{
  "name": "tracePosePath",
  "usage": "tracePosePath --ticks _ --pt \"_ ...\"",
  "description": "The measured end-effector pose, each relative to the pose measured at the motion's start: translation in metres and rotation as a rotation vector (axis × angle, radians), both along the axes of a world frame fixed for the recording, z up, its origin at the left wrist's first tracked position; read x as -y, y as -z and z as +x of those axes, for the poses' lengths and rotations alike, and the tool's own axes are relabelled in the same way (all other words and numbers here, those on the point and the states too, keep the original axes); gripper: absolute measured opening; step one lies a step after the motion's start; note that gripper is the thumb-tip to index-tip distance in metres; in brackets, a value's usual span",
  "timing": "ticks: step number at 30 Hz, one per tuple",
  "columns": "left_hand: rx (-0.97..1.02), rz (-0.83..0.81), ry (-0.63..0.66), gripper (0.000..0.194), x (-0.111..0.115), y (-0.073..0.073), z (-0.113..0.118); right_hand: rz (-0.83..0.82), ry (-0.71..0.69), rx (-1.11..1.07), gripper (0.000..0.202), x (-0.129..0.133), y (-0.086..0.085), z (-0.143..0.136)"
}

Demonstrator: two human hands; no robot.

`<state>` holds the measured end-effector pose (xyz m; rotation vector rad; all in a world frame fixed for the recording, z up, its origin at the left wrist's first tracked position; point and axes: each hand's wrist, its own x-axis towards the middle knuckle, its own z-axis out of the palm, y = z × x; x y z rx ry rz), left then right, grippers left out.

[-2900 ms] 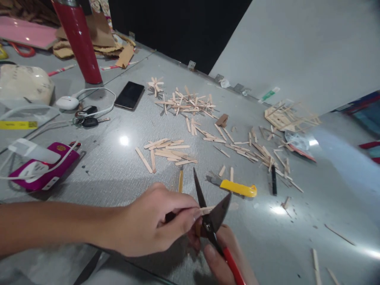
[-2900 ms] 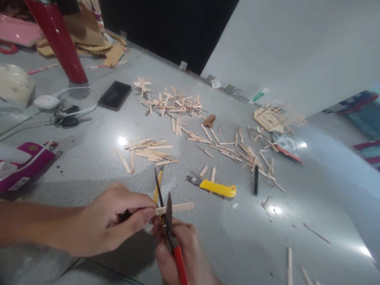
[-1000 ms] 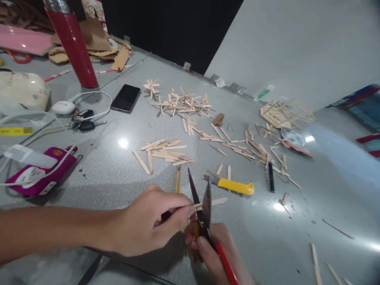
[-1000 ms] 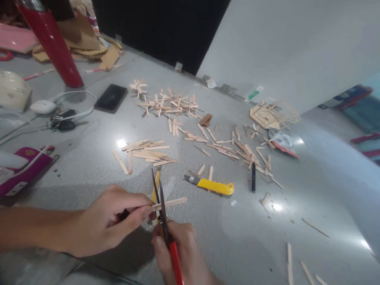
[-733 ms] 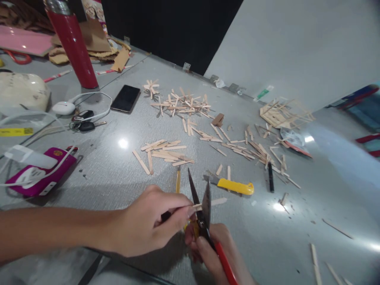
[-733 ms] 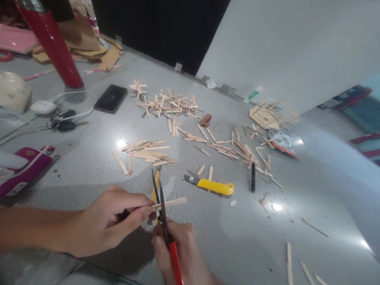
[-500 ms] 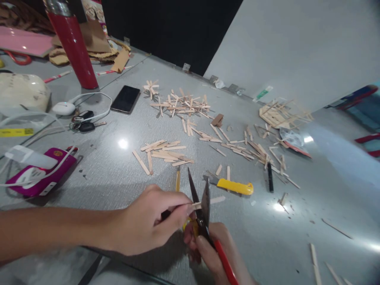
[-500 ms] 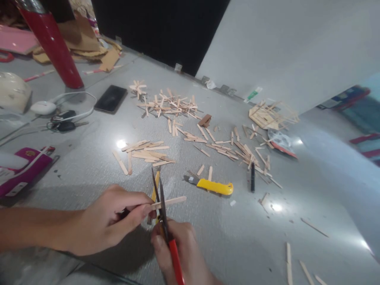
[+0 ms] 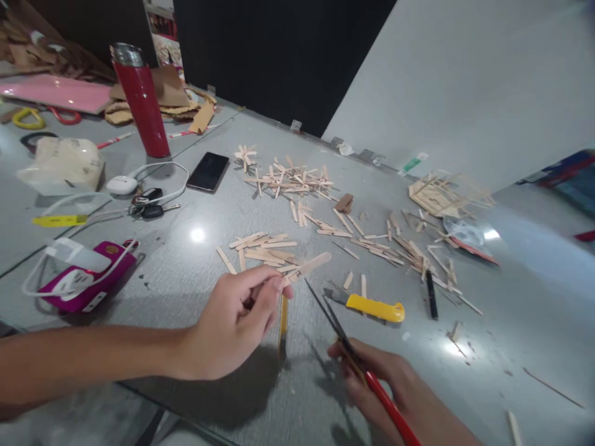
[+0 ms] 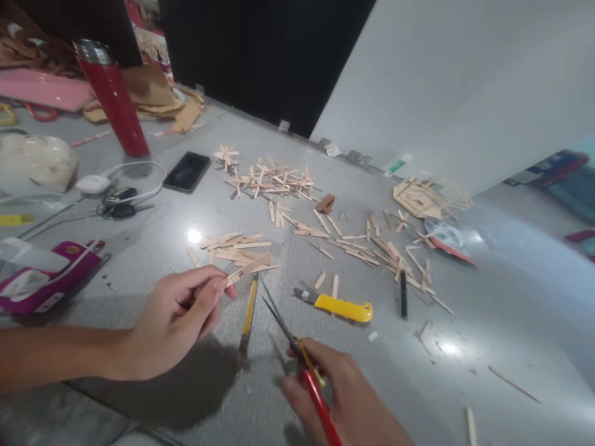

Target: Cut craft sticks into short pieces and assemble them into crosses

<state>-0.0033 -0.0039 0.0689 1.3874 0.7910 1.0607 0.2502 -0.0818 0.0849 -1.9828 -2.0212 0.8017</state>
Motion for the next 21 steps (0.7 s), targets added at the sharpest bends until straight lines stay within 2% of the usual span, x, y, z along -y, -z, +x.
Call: tracePosePath --ticks 3,5,8,10,12,15,17,19,21 --pt "0.027 -0.018 -0.003 0.032 -0.004 0.001 0.0 -0.083 -0.021 0.155 0.034 -0.014 0.007 0.021" --pt "0.021 -0.027 0.012 0.033 -0.005 0.003 0.0 -0.051 -0.027 0.262 0.032 -0.02 0.021 0.037" --pt "0.009 -0.019 0.042 0.034 -0.006 0.004 0.0 0.035 -0.073 0.257 0.027 -0.027 0.038 0.054" --pt "-0.002 0.002 0.058 0.037 -0.007 0.004 0.0 0.09 -0.06 0.203 0.029 -0.033 0.037 0.055" --pt "-0.026 0.014 0.077 0.039 -0.007 0.002 0.0 0.157 -0.018 0.125 0.031 -0.04 0.025 0.045" --pt "-0.063 -0.01 0.11 0.037 -0.009 0.0 -0.001 0.271 0.066 -0.059 0.028 -0.051 -0.001 0.014" --pt "-0.08 -0.037 0.141 0.037 -0.009 -0.001 -0.001 0.222 0.067 -0.307 0.024 -0.058 -0.011 -0.011" --pt "-0.086 -0.055 0.186 0.038 -0.009 0.0 -0.001 0.171 0.04 -0.635 0.022 -0.064 -0.013 -0.035" --pt "-0.084 -0.061 0.227 0.038 -0.008 0.002 0.0 0.085 0.008 -0.871 0.021 -0.071 -0.01 -0.051"
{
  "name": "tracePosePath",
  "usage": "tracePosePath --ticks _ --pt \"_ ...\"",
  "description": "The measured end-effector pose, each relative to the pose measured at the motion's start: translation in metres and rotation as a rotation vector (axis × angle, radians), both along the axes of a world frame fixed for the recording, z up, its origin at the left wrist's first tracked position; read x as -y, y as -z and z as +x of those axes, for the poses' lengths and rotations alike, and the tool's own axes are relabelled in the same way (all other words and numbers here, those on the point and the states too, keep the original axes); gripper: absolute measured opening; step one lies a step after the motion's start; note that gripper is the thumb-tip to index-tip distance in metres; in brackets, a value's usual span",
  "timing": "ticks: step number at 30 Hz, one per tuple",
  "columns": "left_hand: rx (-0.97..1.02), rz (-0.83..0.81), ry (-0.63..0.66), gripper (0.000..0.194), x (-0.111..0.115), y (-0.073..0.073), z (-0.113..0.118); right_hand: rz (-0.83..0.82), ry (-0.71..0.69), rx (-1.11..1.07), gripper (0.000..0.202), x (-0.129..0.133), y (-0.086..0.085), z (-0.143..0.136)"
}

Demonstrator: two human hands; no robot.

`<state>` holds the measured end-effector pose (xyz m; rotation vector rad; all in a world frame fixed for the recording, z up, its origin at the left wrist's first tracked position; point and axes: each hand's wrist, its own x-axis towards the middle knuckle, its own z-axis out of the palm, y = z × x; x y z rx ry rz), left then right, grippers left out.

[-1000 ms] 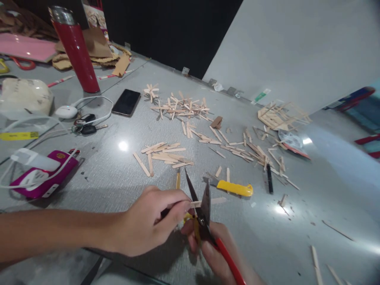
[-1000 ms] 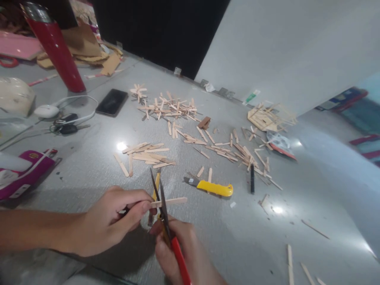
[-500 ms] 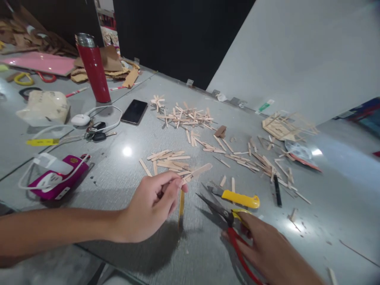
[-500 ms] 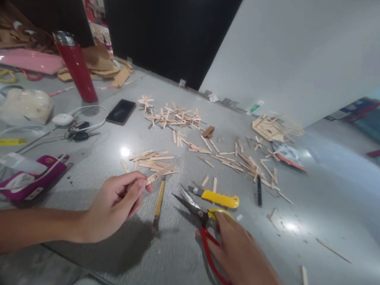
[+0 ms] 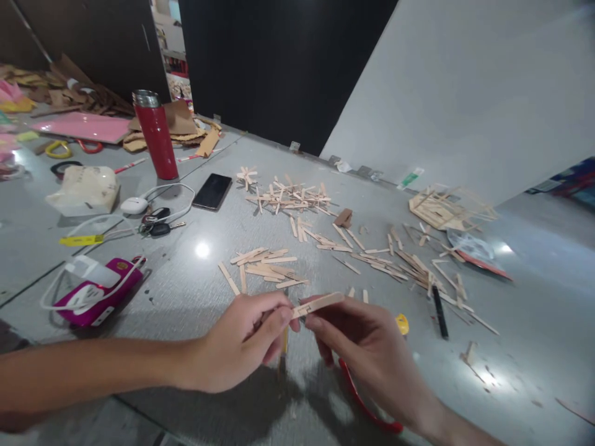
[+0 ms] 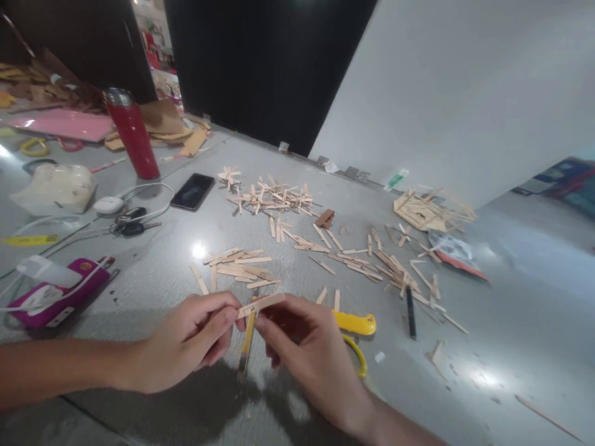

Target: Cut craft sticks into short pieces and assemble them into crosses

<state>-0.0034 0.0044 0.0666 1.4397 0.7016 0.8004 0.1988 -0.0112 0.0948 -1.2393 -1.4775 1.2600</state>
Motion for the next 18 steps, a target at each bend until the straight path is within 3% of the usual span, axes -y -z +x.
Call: tracePosePath --ticks 5,12,18 --pt "0.005 -0.014 0.012 0.042 0.002 0.008 0.004 -0.035 -0.072 -0.247 0.016 -0.008 0.011 -0.011" --pt "0.032 -0.073 -0.011 0.049 0.004 0.017 0.007 -0.073 -0.079 -0.27 0.017 -0.006 0.025 -0.008" --pt "0.016 -0.227 -0.005 0.055 0.004 0.027 0.009 -0.013 -0.008 -0.25 0.025 -0.004 0.048 -0.013"
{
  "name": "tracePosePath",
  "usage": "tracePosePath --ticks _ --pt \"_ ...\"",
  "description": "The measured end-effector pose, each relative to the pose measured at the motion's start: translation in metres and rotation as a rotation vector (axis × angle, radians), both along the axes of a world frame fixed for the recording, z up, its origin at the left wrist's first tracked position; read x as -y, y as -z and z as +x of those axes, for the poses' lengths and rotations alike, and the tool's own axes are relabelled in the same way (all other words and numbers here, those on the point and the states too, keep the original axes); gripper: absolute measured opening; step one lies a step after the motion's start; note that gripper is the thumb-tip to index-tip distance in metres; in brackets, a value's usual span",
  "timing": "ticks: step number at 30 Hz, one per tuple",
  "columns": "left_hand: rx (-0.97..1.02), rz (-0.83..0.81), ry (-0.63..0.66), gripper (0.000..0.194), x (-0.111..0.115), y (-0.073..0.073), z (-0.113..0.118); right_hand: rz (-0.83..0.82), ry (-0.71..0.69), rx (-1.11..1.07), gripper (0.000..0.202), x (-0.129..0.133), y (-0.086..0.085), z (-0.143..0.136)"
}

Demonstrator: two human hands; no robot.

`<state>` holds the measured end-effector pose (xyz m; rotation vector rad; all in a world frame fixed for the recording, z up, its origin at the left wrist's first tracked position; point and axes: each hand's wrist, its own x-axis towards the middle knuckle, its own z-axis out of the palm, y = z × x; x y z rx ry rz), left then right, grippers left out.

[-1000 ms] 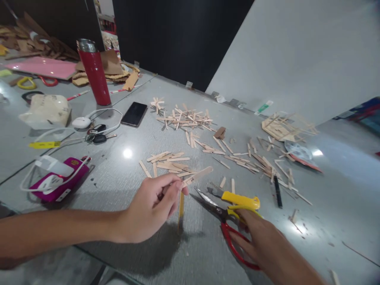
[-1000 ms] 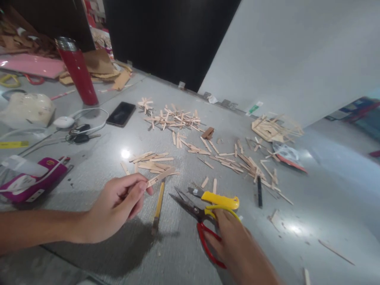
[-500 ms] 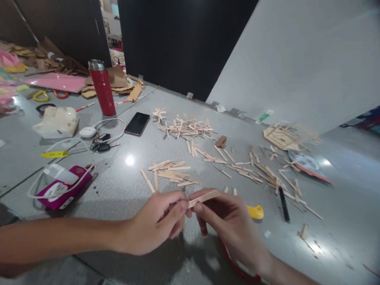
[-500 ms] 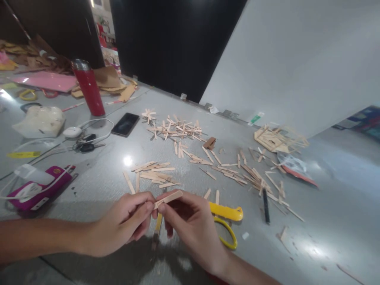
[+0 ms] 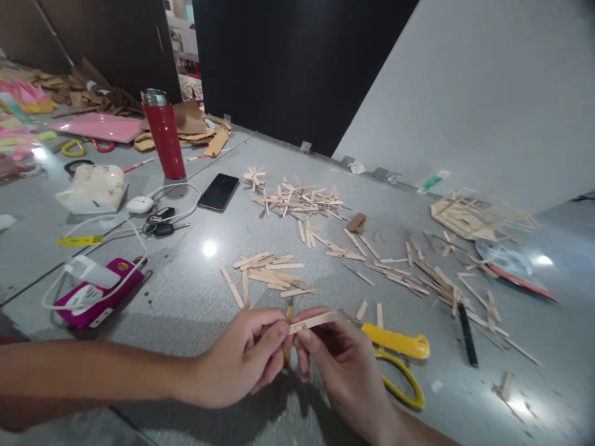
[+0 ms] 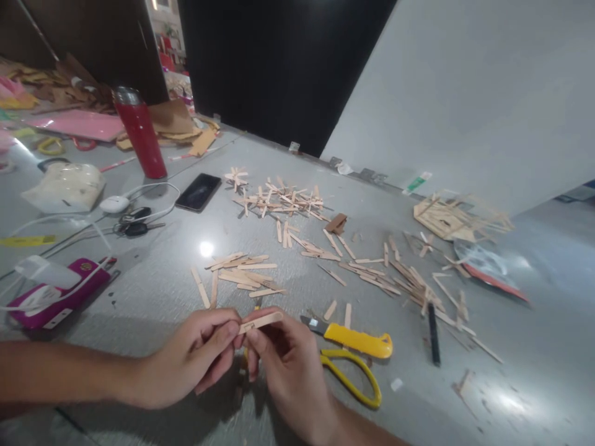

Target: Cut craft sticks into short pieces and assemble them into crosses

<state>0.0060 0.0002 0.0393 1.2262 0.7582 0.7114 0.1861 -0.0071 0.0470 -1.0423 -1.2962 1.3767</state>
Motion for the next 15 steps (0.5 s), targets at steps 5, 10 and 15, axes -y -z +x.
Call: tracePosePath --ticks 5,10,15 --pt "-0.006 -0.079 0.026 0.058 -0.005 0.006 0.001 -0.009 0.041 0.08 0.033 0.0 0.017 -0.002" --pt "-0.024 -0.106 0.032 0.055 -0.006 0.007 0.0 -0.002 0.035 0.074 0.032 -0.001 0.022 -0.001" --pt "-0.027 -0.085 0.036 0.052 -0.006 0.005 -0.001 0.078 0.024 0.033 0.019 -0.001 0.028 -0.001"
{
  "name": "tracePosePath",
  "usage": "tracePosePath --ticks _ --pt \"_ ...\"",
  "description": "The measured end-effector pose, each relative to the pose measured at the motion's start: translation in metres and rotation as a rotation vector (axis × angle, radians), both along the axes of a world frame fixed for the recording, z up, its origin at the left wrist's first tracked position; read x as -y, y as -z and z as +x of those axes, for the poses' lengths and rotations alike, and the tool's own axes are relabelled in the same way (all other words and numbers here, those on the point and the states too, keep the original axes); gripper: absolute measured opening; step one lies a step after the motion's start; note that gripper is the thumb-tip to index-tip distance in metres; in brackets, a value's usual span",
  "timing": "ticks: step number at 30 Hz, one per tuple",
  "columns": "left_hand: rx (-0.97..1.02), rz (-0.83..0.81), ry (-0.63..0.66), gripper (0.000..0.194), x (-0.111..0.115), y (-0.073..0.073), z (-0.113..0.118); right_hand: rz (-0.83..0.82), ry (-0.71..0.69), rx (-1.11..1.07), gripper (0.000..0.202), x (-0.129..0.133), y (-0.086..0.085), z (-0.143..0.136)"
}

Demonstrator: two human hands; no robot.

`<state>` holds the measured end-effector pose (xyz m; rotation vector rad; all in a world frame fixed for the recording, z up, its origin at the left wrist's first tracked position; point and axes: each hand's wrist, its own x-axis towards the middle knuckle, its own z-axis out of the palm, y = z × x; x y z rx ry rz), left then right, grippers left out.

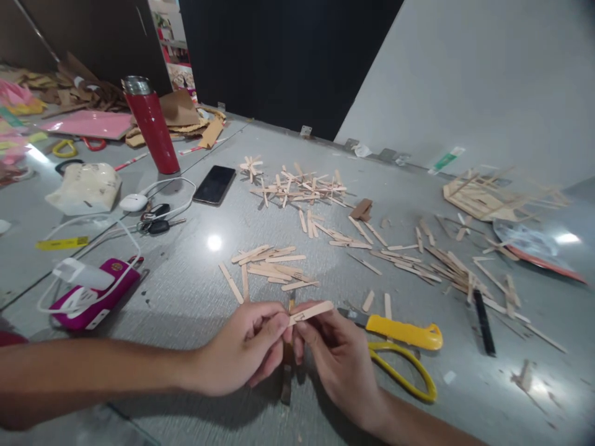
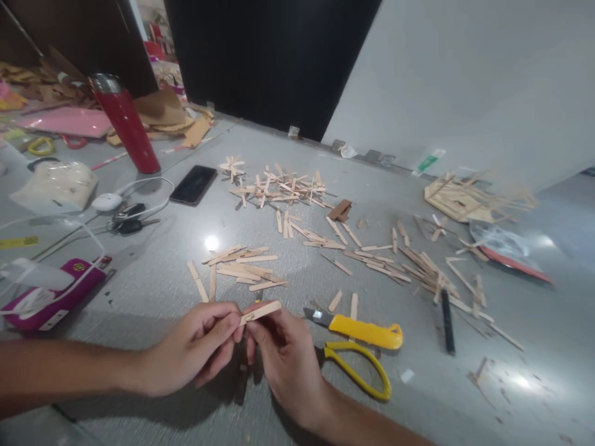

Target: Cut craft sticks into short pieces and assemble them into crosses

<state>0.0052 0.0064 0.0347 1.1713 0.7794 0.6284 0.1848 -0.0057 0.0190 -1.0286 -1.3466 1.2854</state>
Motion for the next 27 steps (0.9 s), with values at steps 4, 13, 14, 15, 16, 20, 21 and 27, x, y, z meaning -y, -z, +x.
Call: tracePosePath --ticks 4,13,14,15,16,20,21,27 --pt "-0.001 0.025 -0.001 0.051 -0.001 0.001 0.0 -0.03 -0.007 -0.019 0.019 -0.001 0.002 -0.001" --pt "-0.152 0.182 -0.046 0.046 -0.003 0.004 -0.002 -0.108 -0.005 -0.045 0.028 -0.005 0.004 0.0" --pt "-0.171 0.211 -0.051 0.045 -0.003 0.003 -0.002 -0.109 0.006 -0.044 0.028 -0.006 0.003 0.0" --pt "-0.183 0.235 -0.056 0.044 -0.003 0.002 -0.002 -0.112 0.011 -0.046 0.028 -0.007 0.002 0.0" --pt "-0.191 0.255 -0.06 0.043 -0.003 0.001 -0.003 -0.118 0.006 -0.051 0.028 -0.008 0.001 0.0" --pt "-0.234 0.316 -0.069 0.039 -0.003 -0.001 -0.004 -0.182 -0.081 -0.104 0.034 -0.011 -0.004 0.0" --pt "-0.248 0.337 -0.066 0.039 -0.004 -0.001 -0.004 -0.195 -0.088 -0.12 0.037 -0.011 -0.005 0.0" --pt "-0.312 0.464 -0.039 0.035 -0.004 0.0 -0.003 -0.238 -0.096 -0.19 0.041 -0.011 -0.006 0.0"
